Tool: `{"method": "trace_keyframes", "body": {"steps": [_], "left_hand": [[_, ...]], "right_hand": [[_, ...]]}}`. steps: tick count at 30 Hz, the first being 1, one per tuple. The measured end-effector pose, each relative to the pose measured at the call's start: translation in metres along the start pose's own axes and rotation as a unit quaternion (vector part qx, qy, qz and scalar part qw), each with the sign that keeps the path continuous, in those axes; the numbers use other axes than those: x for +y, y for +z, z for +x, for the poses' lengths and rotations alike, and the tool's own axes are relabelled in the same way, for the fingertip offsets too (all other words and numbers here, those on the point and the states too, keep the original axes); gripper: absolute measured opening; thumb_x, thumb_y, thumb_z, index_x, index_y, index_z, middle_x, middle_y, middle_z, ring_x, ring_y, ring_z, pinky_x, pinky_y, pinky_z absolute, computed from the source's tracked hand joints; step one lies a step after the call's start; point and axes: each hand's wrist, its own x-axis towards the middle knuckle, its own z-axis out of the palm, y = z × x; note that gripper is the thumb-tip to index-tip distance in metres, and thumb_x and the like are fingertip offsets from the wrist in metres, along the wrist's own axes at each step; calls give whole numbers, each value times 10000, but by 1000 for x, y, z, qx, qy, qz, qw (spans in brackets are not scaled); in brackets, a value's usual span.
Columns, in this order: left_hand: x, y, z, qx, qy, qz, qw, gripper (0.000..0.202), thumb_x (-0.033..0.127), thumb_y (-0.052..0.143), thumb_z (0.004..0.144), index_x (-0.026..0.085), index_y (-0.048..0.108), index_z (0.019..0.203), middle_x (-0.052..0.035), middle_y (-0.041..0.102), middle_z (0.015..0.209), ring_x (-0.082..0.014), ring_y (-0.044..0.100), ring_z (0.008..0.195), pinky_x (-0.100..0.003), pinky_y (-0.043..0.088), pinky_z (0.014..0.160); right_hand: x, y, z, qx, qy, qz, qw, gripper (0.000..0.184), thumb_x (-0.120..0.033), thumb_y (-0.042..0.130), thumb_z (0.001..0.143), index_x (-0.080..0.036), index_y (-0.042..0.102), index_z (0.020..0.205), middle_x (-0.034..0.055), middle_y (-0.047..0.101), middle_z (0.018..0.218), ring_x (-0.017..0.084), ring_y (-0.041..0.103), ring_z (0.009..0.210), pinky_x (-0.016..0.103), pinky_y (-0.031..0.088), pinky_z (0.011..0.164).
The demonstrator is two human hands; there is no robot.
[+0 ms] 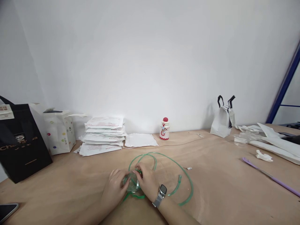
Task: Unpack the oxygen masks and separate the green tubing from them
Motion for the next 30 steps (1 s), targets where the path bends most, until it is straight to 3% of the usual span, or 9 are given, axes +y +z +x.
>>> {"method": "trace_keyframes", "body": {"steps": [5,9,13,19,25,30], "left_hand": [[-2,3,-1,13,6,8,1000,182,145,514,798,177,581,964,-56,647,823,-226,582,776,-370,467,685],[-2,4,-1,29,24,19,999,193,168,507,809,162,555,996,-71,636,820,-231,586,767,-374,478,671],[0,3,-1,39,58,26,997,201,162,484,819,163,542,1011,-69,630,813,-220,585,743,-367,480,665],[2,0,0,55,85,40,994,170,158,473,818,159,524,981,-69,618,795,-212,586,725,-351,488,646],[4,-1,-1,64,89,55,992,178,162,467,812,153,502,987,-66,611,774,-213,590,706,-346,504,616],[4,1,-1,74,100,69,990,161,162,435,835,156,497,983,-57,609,766,-201,593,690,-338,506,616]], "right_hand": [[5,-3,10,30,63,110,991,204,-397,518,820,-197,540,788,33,558,812,187,513,809,316,407,756],[12,-2,16,-11,134,169,976,357,-505,498,783,-187,516,622,18,514,689,188,481,735,332,385,724],[12,0,16,-58,169,211,961,388,-556,586,684,-187,495,606,-22,476,609,148,455,624,287,376,612],[4,-10,15,-118,201,267,935,395,-537,700,569,-179,545,633,-34,503,621,123,436,599,255,340,570],[2,-16,16,-173,229,288,914,353,-419,798,486,-148,607,605,-42,492,572,102,398,575,243,294,563],[0,-17,15,-176,262,312,896,369,-413,817,432,-149,605,580,-56,475,515,81,356,519,232,243,515]]}}
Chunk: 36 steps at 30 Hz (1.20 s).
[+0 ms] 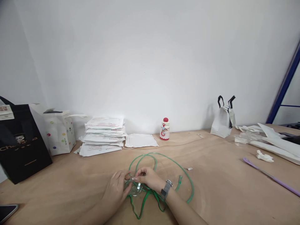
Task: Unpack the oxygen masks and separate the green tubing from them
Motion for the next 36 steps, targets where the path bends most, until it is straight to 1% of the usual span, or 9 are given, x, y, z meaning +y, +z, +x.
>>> {"method": "trace_keyframes", "body": {"steps": [5,10,16,22,24,26,30,32,36], "left_hand": [[-2,3,-1,11,15,19,1000,138,189,392,879,153,491,968,-58,614,758,-191,594,670,-329,502,603],[-2,5,-3,6,53,33,998,120,139,401,877,161,499,943,-48,619,729,-188,592,666,-316,482,609],[-1,7,-5,0,71,48,996,124,97,424,862,165,503,930,-51,628,731,-182,575,624,-312,458,598],[-1,7,-6,-9,72,55,996,160,82,437,851,170,510,963,-48,634,742,-182,584,636,-313,463,607],[-1,7,-6,-9,66,52,996,147,99,415,864,171,513,948,-45,633,728,-179,588,630,-313,471,602],[-2,6,-4,-5,51,48,998,147,149,384,886,163,511,959,-52,633,730,-184,597,637,-318,486,593],[-3,4,-1,-1,5,41,999,236,225,347,909,120,482,1072,-67,639,753,-182,613,650,-316,513,591],[-3,4,-1,-2,-11,40,999,256,239,345,913,116,474,1097,-72,645,772,-180,618,660,-314,519,599],[-5,4,-2,-9,-18,37,999,289,270,348,919,123,468,1136,-84,649,827,-189,625,713,-318,522,624]], "right_hand": [[2,4,0,39,8,53,998,398,-465,782,441,-156,558,557,-51,500,513,81,381,515,227,263,518],[4,7,0,74,10,71,995,337,-407,766,454,-159,544,510,-52,477,471,78,355,479,233,241,496],[9,12,-1,114,11,58,992,288,-358,693,516,-176,491,423,-50,433,425,85,349,460,246,268,496],[16,14,2,158,3,9,987,246,-367,625,595,-178,502,498,-39,468,482,97,386,490,248,294,511],[16,10,3,147,0,-18,989,223,-346,646,591,-174,521,526,-37,493,501,102,407,502,248,307,517],[14,6,3,119,-5,-51,992,191,-308,681,572,-167,554,554,-34,516,514,108,424,511,248,316,518],[10,1,-1,74,-39,-105,991,124,-258,670,620,-182,572,624,-28,535,597,134,457,590,259,358,566],[8,3,-4,72,-77,-134,985,94,-233,643,661,-199,556,650,-20,538,676,151,477,677,275,388,644],[7,9,-7,91,-152,-216,960,89,-149,579,709,-207,526,666,16,540,786,182,506,803,325,413,758]]}}
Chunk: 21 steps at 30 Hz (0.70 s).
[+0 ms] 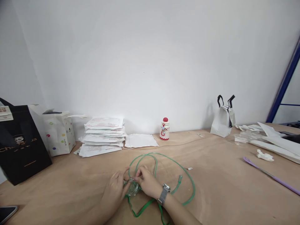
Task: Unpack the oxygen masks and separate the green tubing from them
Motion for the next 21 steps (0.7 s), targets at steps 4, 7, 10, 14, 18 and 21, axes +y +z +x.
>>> {"method": "trace_keyframes", "body": {"steps": [4,7,10,14,18,21], "left_hand": [[-2,0,-1,-24,46,-6,999,377,233,350,920,106,394,1273,-77,641,797,-186,606,696,-314,512,642],[-3,-1,-2,-45,91,-10,995,444,153,352,912,97,301,1350,-80,639,807,-177,593,707,-310,497,691],[-5,0,-4,-55,115,-16,992,520,119,337,912,67,164,1399,-81,646,808,-163,585,684,-300,489,698],[-6,2,-6,-65,143,-21,987,567,98,282,923,34,2,1412,-126,672,881,-174,600,728,-320,479,732],[-3,-1,-4,-70,171,-30,982,567,79,273,920,41,-4,1413,-125,678,886,-175,595,717,-319,477,711],[1,-8,1,-75,175,-45,981,580,83,330,909,56,51,1416,-112,671,907,-167,582,708,-300,480,690]], "right_hand": [[0,2,2,41,-20,20,999,158,-43,551,660,-195,522,627,72,543,1018,208,492,1049,375,361,927],[1,1,4,52,3,59,997,156,-44,576,634,-187,536,586,88,530,1119,223,452,1145,395,299,996],[2,-1,5,51,49,119,990,140,-158,682,606,-181,554,552,92,556,1118,250,472,1134,414,298,997],[5,-1,6,48,81,164,982,277,-369,767,528,-168,577,525,112,603,1054,280,532,1068,410,385,918],[8,-2,8,61,92,189,976,333,-450,756,510,-166,581,519,125,629,1004,280,572,1008,402,435,855],[9,-10,12,92,91,187,974,349,-492,712,548,-171,575,533,132,628,1005,279,570,1008,402,428,864]]}}
